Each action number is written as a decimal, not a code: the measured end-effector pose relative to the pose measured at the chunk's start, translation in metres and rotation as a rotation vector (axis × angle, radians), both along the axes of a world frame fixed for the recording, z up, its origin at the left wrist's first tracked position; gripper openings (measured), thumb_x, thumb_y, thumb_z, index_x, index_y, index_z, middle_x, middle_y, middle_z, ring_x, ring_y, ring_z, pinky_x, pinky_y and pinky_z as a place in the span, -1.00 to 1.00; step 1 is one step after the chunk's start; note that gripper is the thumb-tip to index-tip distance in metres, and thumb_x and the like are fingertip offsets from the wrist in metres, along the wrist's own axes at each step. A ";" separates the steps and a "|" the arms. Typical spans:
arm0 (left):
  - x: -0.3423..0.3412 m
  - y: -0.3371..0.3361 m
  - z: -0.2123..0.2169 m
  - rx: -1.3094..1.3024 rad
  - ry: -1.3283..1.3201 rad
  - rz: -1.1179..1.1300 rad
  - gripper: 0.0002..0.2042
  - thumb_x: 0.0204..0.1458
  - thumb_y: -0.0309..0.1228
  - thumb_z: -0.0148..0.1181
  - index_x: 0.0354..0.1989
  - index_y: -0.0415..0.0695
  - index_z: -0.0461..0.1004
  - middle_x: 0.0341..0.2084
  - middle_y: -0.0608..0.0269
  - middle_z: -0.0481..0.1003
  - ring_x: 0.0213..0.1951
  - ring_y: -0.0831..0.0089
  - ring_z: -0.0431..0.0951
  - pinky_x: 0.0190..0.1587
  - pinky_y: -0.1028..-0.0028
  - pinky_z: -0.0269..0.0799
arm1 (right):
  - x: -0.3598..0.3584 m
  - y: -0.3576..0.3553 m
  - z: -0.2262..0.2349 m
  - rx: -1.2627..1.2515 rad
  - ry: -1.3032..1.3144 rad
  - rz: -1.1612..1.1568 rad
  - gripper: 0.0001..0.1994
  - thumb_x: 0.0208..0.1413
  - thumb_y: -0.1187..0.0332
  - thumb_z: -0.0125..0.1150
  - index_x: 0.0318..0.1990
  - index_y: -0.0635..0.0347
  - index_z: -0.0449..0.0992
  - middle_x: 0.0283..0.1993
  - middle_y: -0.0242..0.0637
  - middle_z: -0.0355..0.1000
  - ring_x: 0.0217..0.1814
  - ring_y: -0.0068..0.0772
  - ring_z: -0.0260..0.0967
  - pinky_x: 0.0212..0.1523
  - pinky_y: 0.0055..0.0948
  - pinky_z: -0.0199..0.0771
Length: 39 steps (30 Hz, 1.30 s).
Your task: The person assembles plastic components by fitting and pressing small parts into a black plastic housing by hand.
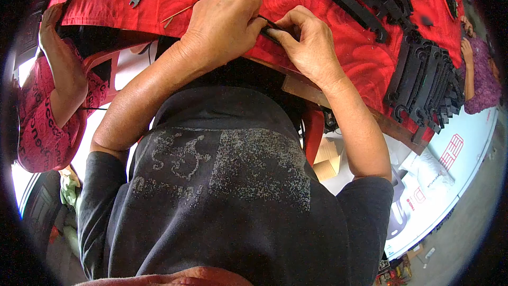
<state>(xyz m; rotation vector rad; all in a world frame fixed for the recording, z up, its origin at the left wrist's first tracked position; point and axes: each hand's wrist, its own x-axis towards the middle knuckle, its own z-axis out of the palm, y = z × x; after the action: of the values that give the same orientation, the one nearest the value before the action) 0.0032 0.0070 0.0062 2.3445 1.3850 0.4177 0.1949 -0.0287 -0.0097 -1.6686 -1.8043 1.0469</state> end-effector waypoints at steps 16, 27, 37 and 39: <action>-0.006 0.003 0.003 -0.056 -0.052 -0.008 -0.76 0.04 -0.26 0.28 -0.50 -0.19 0.54 -0.61 -0.04 0.54 -0.43 -0.08 0.60 -0.34 0.05 0.50 | -0.005 0.002 0.001 -0.018 -0.057 -0.039 -0.79 -0.01 0.35 0.52 -0.39 0.27 0.59 -0.42 -0.31 0.46 -0.45 -0.49 0.45 -0.37 -0.43 0.44; -0.034 -0.002 0.004 -0.126 -0.214 0.058 -0.80 0.13 -0.37 0.18 -0.24 -0.24 0.64 -0.52 -0.07 0.59 -0.41 0.02 0.66 -0.31 0.21 0.53 | -0.007 -0.001 -0.002 0.073 -0.041 -0.075 -0.78 -0.05 0.34 0.54 -0.40 0.27 0.61 -0.46 -0.35 0.45 -0.49 -0.51 0.41 -0.43 -0.46 0.37; -0.039 -0.004 -0.001 -0.311 -0.300 0.016 -0.75 0.17 -0.40 0.15 -0.14 -0.36 0.60 -0.50 -0.09 0.61 -0.48 0.21 0.67 -0.34 0.31 0.53 | -0.008 -0.001 -0.002 0.097 -0.091 -0.052 -0.78 -0.05 0.31 0.54 -0.41 0.25 0.62 -0.45 -0.34 0.46 -0.47 -0.45 0.41 -0.40 -0.42 0.37; -0.036 -0.004 0.000 -0.338 -0.340 0.001 -0.75 0.18 -0.41 0.14 -0.14 -0.37 0.60 -0.52 -0.07 0.61 -0.52 0.26 0.67 -0.36 0.33 0.54 | -0.008 -0.001 -0.001 0.095 -0.094 -0.053 -0.78 -0.06 0.32 0.55 -0.41 0.25 0.62 -0.45 -0.33 0.46 -0.47 -0.45 0.41 -0.40 -0.41 0.38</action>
<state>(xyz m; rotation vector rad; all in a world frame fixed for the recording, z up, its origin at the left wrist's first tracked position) -0.0326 0.0030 0.0060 1.8985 1.1890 0.5107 0.1868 -0.0292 -0.0105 -1.7239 -1.8280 0.8607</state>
